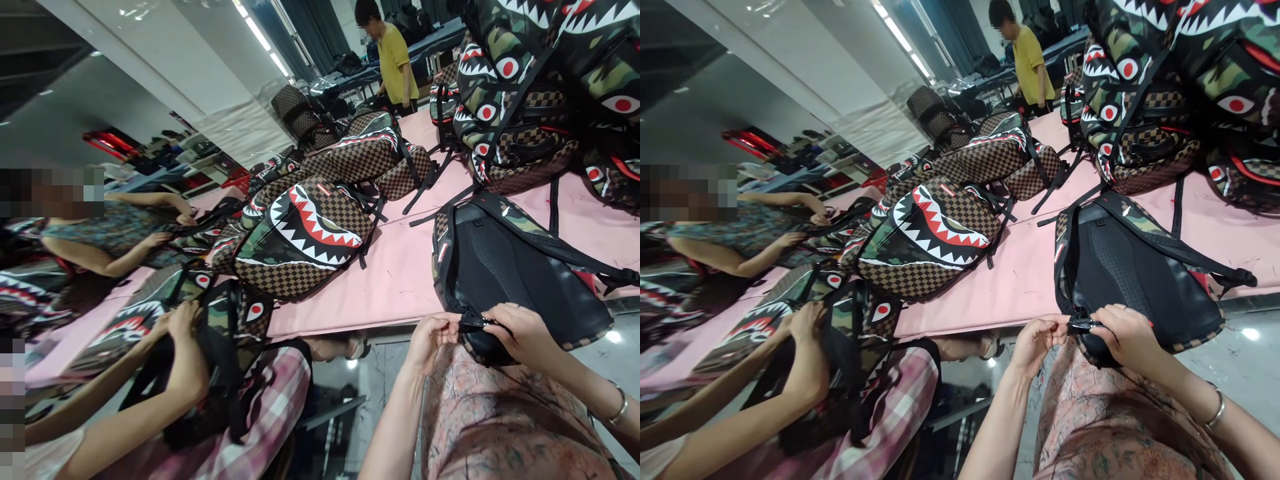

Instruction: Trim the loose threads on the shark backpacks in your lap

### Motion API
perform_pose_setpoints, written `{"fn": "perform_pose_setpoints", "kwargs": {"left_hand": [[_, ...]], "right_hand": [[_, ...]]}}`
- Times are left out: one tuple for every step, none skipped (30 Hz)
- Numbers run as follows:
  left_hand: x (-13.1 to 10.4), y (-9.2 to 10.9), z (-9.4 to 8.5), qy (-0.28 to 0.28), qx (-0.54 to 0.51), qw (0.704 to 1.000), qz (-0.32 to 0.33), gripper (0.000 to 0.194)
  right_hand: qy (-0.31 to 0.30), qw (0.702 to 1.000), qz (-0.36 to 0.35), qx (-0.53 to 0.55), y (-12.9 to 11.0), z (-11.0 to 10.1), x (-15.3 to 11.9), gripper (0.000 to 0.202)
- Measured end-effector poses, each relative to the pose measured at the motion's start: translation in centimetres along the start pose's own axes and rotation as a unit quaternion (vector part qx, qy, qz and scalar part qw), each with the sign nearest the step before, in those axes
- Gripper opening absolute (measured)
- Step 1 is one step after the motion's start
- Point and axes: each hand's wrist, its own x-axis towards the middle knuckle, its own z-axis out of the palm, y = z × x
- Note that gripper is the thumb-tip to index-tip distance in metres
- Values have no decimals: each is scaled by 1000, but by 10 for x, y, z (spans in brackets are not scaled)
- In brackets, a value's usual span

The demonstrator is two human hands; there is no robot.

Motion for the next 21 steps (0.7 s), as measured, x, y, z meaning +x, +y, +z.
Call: {"fn": "perform_pose_setpoints", "kwargs": {"left_hand": [[0,0,0,1,0,1000,-1,31],[0,0,1,1,0,1000,-2,30],[1,0,1,2,1,1000,-4,30],[1,0,1,1,1,1000,-6,30],[1,1,1,1,1,1000,-7,31],[1,1,1,0,1,1000,-7,31],[0,2,0,0,1,1000,-9,32],[0,3,0,1,1,1000,-10,33],[0,3,-1,0,1,1000,-11,33],[0,4,-1,0,0,1000,-13,34],[0,4,-1,0,-3,1000,-15,34],[0,4,-1,-1,-6,1000,-18,34],[1,3,-1,-2,-10,1000,-21,33],[2,2,-1,-4,-16,1000,-26,32],[3,2,0,-7,-24,999,-32,31],[4,1,0,-10,-34,999,-39,30],[6,1,1,-13,-46,998,-45,29],[7,1,1,-17,-58,997,-54,29],[8,1,2,-20,-69,995,-63,29],[9,2,2,-23,-76,994,-72,30],[10,3,2,-26,-78,993,-80,31]], "right_hand": [[0,1000,-2,0,0,0,0,27],[0,1000,-2,1,-1,0,1,26],[0,1000,0,3,-1,0,1,26],[-1,1000,4,11,-2,0,1,27],[-2,1000,10,28,-2,-1,1,27],[-4,998,18,54,-2,-1,1,26],[-6,996,30,87,-1,-2,1,25],[-9,991,48,124,0,-2,1,24],[-10,984,72,162,2,-2,0,22],[-8,975,102,198,3,-1,0,20],[-5,964,134,228,5,0,1,19],[-1,954,162,253,6,2,1,17],[5,946,180,270,6,4,3,17],[12,943,185,277,5,7,5,20],[18,946,175,272,2,9,8,24],[27,954,153,258,-1,12,10,27],[42,963,121,238,-4,16,13,26],[65,970,89,219,-8,19,16,21],[91,972,62,208,-12,23,19,16],[120,969,52,210,-15,27,22,13],[148,960,69,229,-17,31,25,13]]}}
